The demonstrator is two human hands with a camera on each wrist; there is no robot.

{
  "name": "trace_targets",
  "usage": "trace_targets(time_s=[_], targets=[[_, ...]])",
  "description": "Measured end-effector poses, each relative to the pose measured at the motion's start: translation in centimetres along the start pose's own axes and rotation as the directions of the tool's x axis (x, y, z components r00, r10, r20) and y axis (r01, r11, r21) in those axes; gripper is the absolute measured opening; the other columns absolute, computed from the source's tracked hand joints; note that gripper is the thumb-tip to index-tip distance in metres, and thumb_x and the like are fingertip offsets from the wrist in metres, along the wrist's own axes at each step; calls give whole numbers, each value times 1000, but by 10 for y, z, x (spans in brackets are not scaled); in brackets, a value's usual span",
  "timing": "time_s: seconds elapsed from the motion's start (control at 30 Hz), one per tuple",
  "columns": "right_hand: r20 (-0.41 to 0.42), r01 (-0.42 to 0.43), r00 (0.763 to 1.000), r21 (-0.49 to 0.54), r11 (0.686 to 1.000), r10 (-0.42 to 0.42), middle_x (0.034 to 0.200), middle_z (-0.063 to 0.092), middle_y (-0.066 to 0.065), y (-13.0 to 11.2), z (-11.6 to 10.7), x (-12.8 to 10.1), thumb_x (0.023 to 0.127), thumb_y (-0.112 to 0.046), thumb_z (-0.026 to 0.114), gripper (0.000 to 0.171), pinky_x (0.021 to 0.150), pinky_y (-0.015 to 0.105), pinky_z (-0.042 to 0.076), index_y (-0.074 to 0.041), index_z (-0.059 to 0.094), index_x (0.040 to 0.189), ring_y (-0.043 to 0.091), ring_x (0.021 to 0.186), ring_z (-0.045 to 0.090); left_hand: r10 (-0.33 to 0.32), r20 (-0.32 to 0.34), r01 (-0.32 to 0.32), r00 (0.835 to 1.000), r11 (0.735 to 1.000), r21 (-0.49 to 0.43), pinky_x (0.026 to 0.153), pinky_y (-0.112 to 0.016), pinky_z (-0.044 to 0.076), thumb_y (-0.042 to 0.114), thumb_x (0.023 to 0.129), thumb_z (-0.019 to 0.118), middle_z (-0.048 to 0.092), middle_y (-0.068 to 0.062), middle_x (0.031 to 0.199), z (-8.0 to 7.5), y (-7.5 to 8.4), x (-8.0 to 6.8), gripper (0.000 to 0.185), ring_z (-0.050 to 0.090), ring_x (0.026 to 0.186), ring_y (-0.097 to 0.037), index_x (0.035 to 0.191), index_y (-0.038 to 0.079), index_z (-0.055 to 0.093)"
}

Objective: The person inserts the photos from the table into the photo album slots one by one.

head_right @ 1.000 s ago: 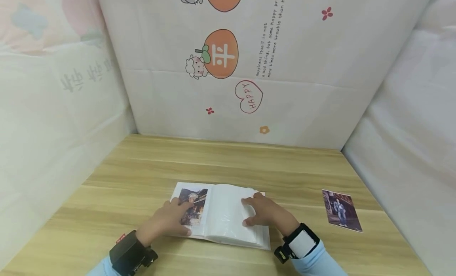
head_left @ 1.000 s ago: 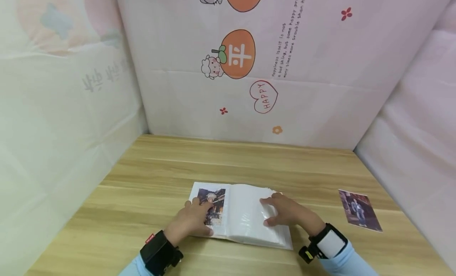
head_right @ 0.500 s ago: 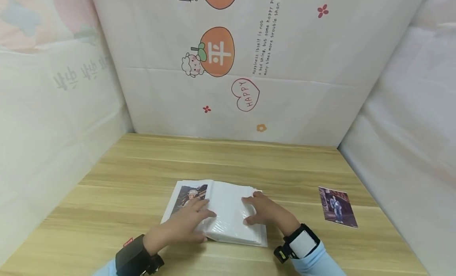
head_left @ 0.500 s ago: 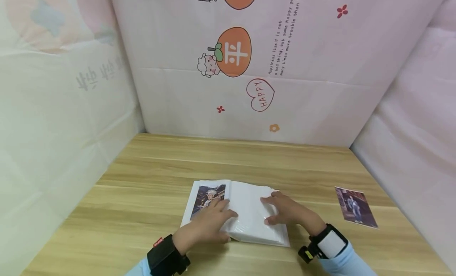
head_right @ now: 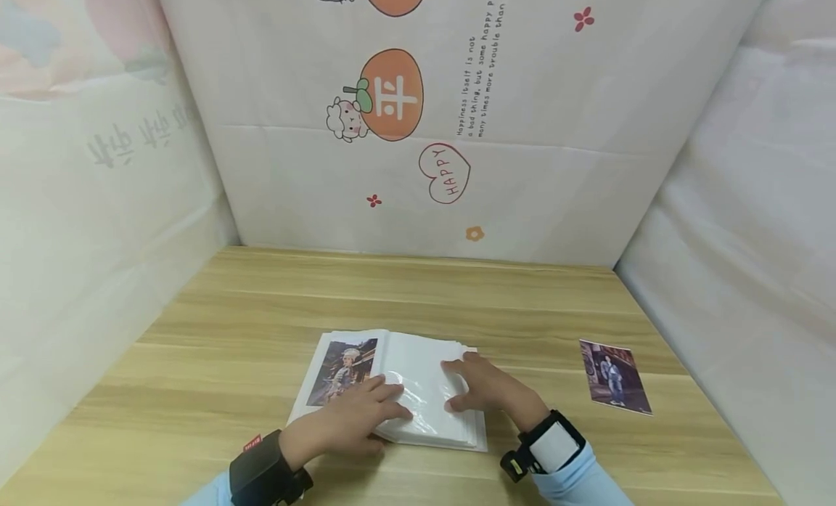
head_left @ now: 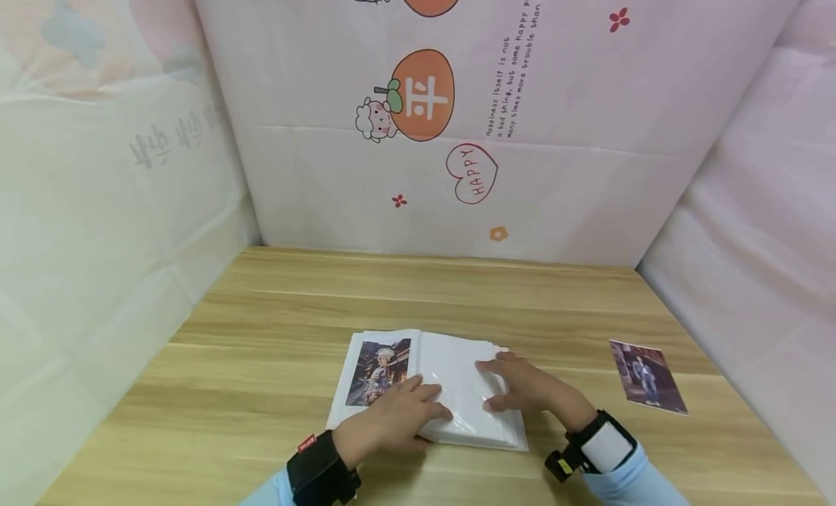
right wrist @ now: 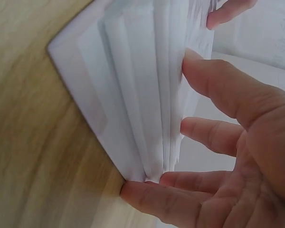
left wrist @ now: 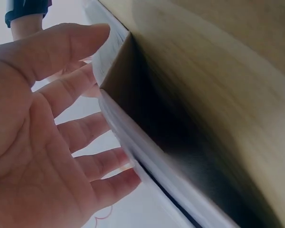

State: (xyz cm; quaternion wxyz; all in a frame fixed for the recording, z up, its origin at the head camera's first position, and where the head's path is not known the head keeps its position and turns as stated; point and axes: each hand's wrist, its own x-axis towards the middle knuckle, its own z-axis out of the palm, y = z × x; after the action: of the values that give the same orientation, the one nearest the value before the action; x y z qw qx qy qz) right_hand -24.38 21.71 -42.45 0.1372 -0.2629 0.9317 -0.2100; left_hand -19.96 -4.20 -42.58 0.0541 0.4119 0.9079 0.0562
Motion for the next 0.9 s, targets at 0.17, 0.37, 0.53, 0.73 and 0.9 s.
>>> trace_targets(time_s=[0.17, 0.37, 0.53, 0.73, 0.9], targets=[[2, 15, 1000, 10, 1000, -15, 134, 36, 34, 1, 1, 2, 80, -28, 72, 66, 97, 62, 23, 3, 46, 132, 51, 126, 25, 2, -8, -2, 1000, 1000, 27, 91, -45, 41, 32, 74, 77, 46, -2, 135, -2, 2, -1, 49, 40, 122, -29, 120, 30, 61], [-78, 29, 997, 39, 999, -26, 128, 46, 29, 18, -4, 5, 82, -28, 71, 64, 92, 57, 34, 4, 46, 132, 46, 117, 41, 4, -13, -4, 1000, 1000, 20, 89, -42, 42, 25, 72, 77, 47, -2, 133, -3, 1, -1, 49, 42, 118, -26, 118, 29, 62], [-200, -54, 977, 99, 994, 73, 122, 48, 32, 49, -21, -2, 86, -19, 66, 55, 85, 54, 41, 10, 45, 128, 46, 107, 50, -7, -9, 7, 1000, 1000, -13, 89, -45, 42, 18, 71, 76, 46, -2, 134, -2, 1, -1, 50, 41, 121, -29, 118, 28, 62], [-284, -263, 924, 7, 965, 254, 113, 48, 40, 96, -49, -23, 87, -21, 62, 56, 80, 58, 40, 17, 44, 123, 53, 99, 48, -37, -4, 37, 999, 999, -33, 89, -48, 42, 13, 69, 75, 46, -1, 133, -1, -1, 0, 52, 40, 122, -29, 117, 29, 63], [-285, -522, 818, -4, 853, 500, 113, 41, 45, 140, -68, -51, 86, -34, 58, 69, 82, 62, 34, 21, 36, 123, 60, 102, 38, -43, -4, 43, 999, 998, -53, 89, -50, 41, 8, 68, 74, 46, -2, 133, 0, -1, 2, 53, 39, 123, -31, 116, 28, 63]])
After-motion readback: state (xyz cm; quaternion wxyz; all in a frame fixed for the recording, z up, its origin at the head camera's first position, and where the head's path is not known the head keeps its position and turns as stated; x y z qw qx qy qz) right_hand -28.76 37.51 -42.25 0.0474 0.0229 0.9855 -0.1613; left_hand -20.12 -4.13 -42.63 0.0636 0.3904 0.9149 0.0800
